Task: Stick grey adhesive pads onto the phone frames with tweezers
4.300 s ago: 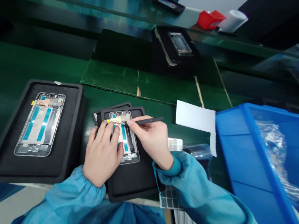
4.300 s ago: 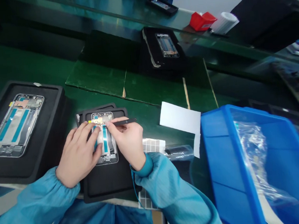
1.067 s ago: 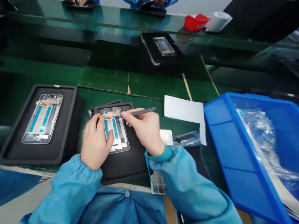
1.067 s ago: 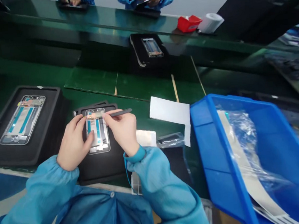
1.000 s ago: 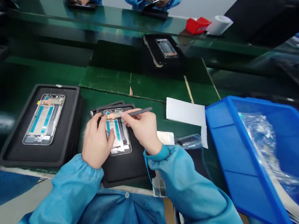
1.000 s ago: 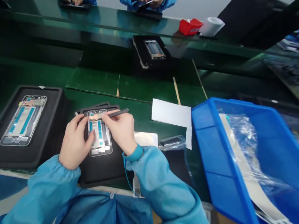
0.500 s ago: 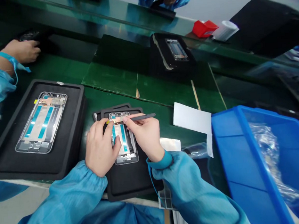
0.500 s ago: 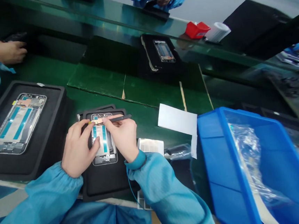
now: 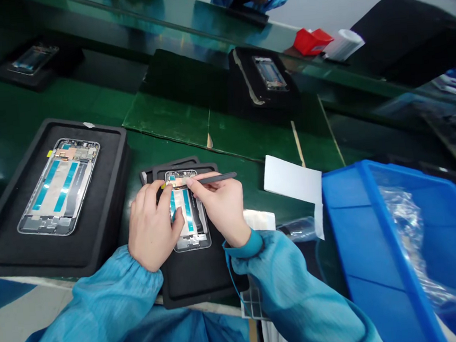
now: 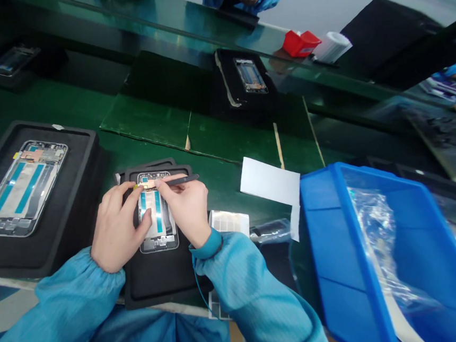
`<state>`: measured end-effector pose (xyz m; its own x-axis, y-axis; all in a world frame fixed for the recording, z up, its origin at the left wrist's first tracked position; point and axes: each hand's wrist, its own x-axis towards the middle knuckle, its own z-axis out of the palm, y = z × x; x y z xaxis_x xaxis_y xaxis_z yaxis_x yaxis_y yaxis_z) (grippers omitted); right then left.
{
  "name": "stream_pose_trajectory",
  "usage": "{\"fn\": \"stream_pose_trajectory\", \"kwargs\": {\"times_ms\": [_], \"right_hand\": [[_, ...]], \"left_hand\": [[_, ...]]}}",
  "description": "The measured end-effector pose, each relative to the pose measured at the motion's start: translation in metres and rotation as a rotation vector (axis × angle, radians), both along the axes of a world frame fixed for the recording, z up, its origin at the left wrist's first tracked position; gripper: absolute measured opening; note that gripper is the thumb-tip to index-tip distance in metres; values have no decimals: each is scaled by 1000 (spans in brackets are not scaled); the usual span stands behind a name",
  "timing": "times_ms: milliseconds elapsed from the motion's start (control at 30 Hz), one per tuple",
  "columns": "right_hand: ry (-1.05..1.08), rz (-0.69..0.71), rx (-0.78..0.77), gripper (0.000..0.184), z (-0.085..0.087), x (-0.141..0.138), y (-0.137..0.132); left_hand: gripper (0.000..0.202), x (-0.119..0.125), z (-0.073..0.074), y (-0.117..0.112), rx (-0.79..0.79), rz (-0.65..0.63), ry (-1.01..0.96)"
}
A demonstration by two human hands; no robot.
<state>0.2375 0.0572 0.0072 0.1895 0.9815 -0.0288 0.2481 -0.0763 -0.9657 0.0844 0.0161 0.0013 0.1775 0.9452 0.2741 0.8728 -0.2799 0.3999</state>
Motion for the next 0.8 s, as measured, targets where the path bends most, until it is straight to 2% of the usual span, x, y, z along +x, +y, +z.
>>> {"fn": "stream_pose_trajectory", "kwargs": {"times_ms": [467,667,800], "right_hand": [[-55,15,12,25,0,1,-1],[-80,39,19,21,4,2,0],[-50,-78,59,21,15,12,-8]], "left_hand": [[46,1,1,0,1,0,43],[46,1,8,-1,-10,-34,203],[45,2,14,2,-8,-66,267]]}}
